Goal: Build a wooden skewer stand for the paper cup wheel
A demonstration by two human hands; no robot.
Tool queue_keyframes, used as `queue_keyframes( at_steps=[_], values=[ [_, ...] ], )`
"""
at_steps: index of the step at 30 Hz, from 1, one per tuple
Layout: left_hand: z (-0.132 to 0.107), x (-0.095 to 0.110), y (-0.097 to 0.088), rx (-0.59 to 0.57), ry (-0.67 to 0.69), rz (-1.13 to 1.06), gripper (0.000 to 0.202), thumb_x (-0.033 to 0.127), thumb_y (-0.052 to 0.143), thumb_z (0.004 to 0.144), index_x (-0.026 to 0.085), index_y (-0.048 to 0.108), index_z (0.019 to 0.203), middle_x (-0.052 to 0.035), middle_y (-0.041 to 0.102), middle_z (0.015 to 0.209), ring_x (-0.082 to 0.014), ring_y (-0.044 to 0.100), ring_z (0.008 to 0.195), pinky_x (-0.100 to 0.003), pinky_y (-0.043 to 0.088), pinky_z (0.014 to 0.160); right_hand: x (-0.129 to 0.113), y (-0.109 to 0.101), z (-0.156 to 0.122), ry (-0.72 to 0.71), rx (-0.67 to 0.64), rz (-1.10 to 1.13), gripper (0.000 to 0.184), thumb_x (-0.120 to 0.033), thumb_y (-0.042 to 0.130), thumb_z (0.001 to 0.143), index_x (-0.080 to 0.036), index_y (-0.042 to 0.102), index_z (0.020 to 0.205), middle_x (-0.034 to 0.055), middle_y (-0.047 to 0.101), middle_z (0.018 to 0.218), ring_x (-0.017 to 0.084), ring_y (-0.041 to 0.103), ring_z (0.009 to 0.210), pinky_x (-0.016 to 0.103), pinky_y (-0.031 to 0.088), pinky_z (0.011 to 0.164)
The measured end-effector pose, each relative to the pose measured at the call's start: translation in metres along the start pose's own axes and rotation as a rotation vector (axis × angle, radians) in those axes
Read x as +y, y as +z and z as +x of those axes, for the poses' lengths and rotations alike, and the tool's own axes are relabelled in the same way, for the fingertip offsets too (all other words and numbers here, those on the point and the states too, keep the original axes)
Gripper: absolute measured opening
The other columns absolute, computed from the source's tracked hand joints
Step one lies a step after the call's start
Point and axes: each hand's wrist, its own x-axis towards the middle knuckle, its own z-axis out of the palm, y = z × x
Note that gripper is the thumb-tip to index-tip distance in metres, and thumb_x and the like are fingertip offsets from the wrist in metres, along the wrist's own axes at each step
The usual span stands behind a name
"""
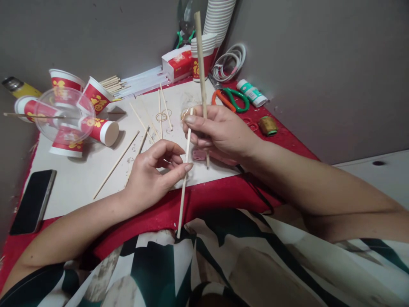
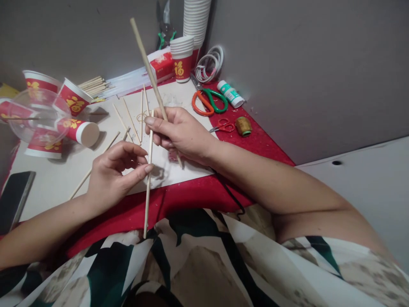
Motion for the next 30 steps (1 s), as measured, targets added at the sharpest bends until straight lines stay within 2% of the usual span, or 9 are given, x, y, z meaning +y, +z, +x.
queue_keyframes(
  at_steps=[5,11,19,30],
  values=[
    [0.000,-0.003,0.001,0.006,0.020,0.040,0.013,0.023,0.074,0.080,0.017,0.064,0.085,0.0015,0.064,0.072,-0.0080,0.060,0.064,-0.018,0.049,0.062,0.001,0.001,-0.001,0.014,-0.019,0.027,0.029,-0.041,0.068,0.086,-0.018,0.052,0.077,-0.0075,0.049,0.054,0.003,0.028,0.038,0.016,0.024,0.034],
    [0.000,-0.008,0.002,0.002,-0.084,-0.120,0.019,0.026,0.075,0.079,0.017,0.065,0.093,0.0007,0.064,0.073,-0.0090,0.060,0.066,-0.018,0.050,0.062,0.000,0.003,-0.002,0.014,-0.014,0.043,0.029,-0.041,0.067,0.086,-0.019,0.050,0.076,-0.0075,0.052,0.054,0.003,0.028,0.036,0.017,0.026,0.034],
    [-0.002,-0.008,0.002,0.007,-0.068,-0.062,0.014,0.029,0.073,0.081,0.017,0.067,0.085,0.0004,0.066,0.072,-0.0090,0.060,0.063,-0.019,0.050,0.061,0.000,0.004,-0.002,0.010,-0.029,0.013,0.034,-0.046,0.069,0.083,-0.018,0.052,0.075,-0.0082,0.048,0.050,0.003,0.029,0.035,0.017,0.024,0.034],
    [-0.009,-0.015,0.008,0.022,-0.103,-0.120,0.018,0.034,0.070,0.083,0.017,0.067,0.082,-0.0002,0.065,0.068,-0.0106,0.060,0.060,-0.021,0.049,0.059,0.003,0.011,-0.005,-0.027,0.001,-0.030,0.039,-0.050,0.069,0.082,-0.017,0.052,0.071,-0.0075,0.047,0.047,0.004,0.034,0.038,0.018,0.023,0.037]
  ],
)
